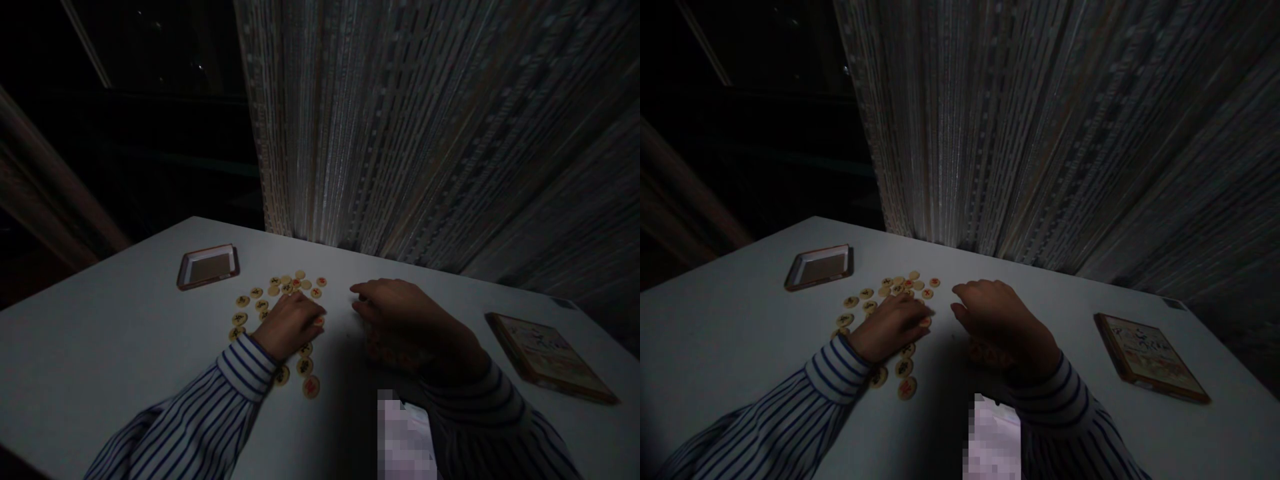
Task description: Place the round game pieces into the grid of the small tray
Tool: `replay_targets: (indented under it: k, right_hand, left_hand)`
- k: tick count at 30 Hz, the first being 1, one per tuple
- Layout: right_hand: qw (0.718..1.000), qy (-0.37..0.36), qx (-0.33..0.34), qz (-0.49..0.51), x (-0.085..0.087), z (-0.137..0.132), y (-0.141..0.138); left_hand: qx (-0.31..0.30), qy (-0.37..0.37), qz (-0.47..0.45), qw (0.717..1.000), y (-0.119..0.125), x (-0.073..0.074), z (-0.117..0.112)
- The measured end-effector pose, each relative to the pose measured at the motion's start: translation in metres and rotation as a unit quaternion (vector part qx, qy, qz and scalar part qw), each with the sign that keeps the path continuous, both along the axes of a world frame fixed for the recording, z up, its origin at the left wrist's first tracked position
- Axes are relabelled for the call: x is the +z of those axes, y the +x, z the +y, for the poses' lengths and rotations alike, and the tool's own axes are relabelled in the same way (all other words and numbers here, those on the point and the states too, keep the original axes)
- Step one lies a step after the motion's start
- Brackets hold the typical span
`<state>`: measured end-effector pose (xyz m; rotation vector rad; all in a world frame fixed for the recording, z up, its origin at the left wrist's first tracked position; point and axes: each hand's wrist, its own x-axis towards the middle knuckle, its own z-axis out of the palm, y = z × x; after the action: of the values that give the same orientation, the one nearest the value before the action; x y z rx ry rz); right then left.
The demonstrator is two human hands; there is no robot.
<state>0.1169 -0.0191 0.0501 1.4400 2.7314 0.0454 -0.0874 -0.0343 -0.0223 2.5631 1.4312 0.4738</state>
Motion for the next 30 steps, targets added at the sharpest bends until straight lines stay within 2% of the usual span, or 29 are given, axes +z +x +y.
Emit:
replay_targets:
  k: [11, 15, 24, 30]
  right_hand:
    - [1.0, 0.0, 0.01, -0.016, 0.0004, -0.0026, -0.0017]
    - [1.0, -0.004, 0.01, -0.01, 0.003, -0.0033, -0.0022]
    - [1.0, -0.008, 0.007, 0.005, 0.0057, -0.0041, 0.0003]
    - [1.0, -0.001, 0.005, 0.005, 0.0064, -0.0049, 0.0019]
  left_hand:
    - [0.01, -0.007, 0.032, 0.999, 0.0021, 0.0015, 0.0015]
    - [0.009, 0.026, -0.007, 1.0, 0.0012, 0.0002, 0.0015]
    - [0.008, 0.161, -0.108, 0.981, -0.0017, -0.0064, 0.0013]
    - [0.005, 0.154, -0.163, 0.975, -0.0016, -0.0062, -0.0006]
